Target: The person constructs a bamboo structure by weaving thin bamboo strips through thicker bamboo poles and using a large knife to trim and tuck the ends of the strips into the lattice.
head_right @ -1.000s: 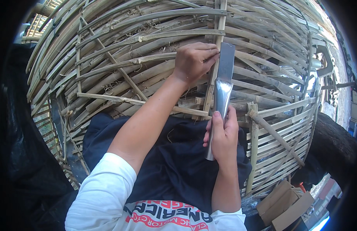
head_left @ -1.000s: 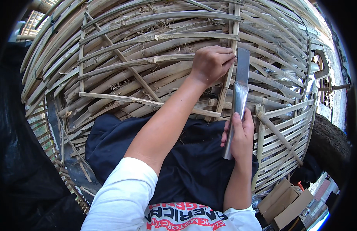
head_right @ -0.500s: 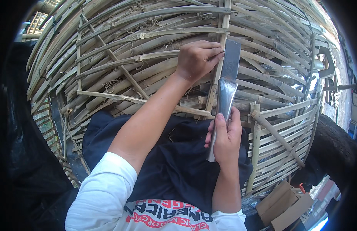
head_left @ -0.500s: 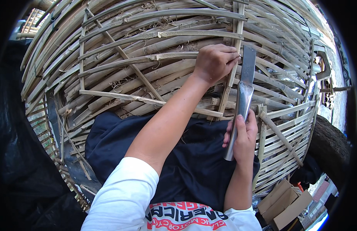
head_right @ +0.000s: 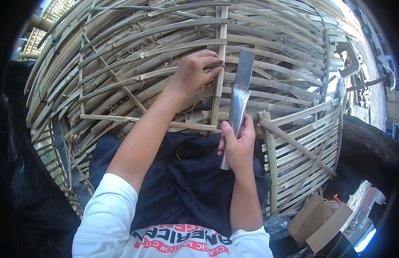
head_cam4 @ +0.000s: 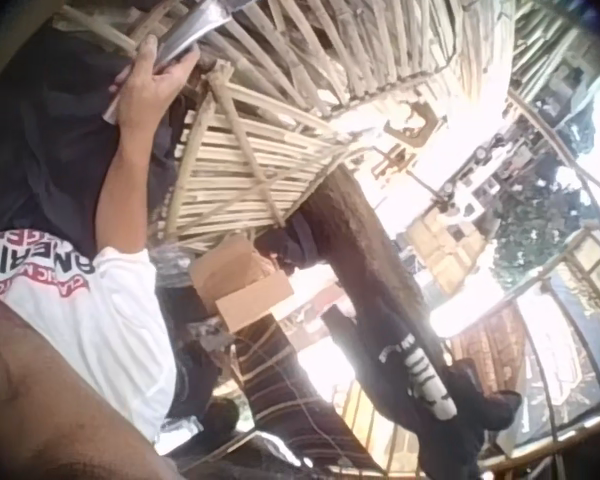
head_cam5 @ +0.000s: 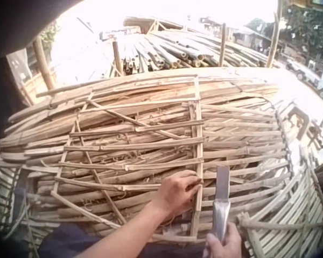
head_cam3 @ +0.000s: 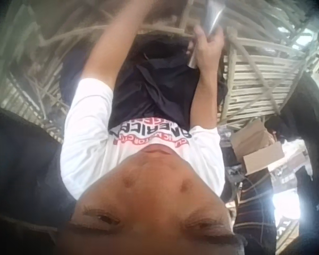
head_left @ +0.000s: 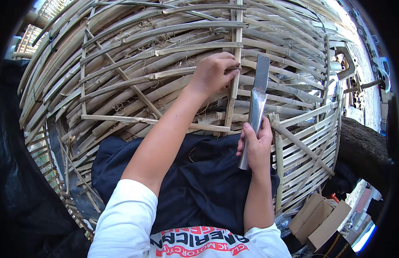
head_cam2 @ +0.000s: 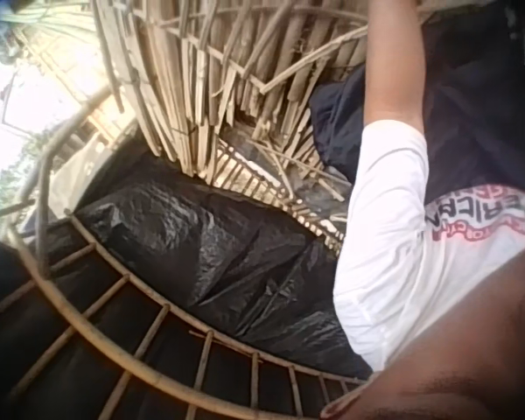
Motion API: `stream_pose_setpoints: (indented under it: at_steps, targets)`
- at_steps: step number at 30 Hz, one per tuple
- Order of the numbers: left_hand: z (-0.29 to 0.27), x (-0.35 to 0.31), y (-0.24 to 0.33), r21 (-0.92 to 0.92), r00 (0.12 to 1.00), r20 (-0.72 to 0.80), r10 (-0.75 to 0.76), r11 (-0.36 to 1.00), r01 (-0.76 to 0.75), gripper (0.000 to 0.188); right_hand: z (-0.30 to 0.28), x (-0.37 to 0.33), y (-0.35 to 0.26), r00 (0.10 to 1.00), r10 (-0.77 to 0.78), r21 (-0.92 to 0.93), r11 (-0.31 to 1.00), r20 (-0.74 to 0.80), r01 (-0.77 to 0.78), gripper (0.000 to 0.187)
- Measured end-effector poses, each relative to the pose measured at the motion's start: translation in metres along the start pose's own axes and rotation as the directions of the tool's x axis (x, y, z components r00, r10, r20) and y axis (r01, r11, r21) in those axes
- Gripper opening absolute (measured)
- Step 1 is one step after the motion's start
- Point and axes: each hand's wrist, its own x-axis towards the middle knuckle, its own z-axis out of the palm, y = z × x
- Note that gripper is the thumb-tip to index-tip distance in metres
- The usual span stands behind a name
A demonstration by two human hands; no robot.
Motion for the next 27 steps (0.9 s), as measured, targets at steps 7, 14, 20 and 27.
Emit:
stream_pose_setpoints:
  at_steps: [7,14,20,27]
  targets:
    - [-0.024,0.004,0.015,0.352,0.953,0.168,-0.252,0.918,0.18,0.041,-0.002,-0.003,-0.006,0.998,0.003,-0.009,1.0,0.061,-0.003,0.038]
    - [-0.05,0.022,0.017,0.427,0.709,0.447,-0.545,0.827,0.367,0.061,-0.006,-0.001,-0.005,0.998,0.001,-0.002,1.0,0.069,-0.001,0.038]
    - [-0.05,0.024,0.006,0.443,0.628,0.513,-0.585,0.807,0.39,0.071,-0.008,0.003,-0.009,0.993,0.051,-0.014,0.999,0.105,-0.049,0.04]
    - [-0.04,0.022,-0.005,0.415,0.647,0.545,-0.534,0.842,0.345,0.074,-0.008,-0.001,-0.042,0.984,0.09,-0.125,0.99,0.152,-0.071,0.047]
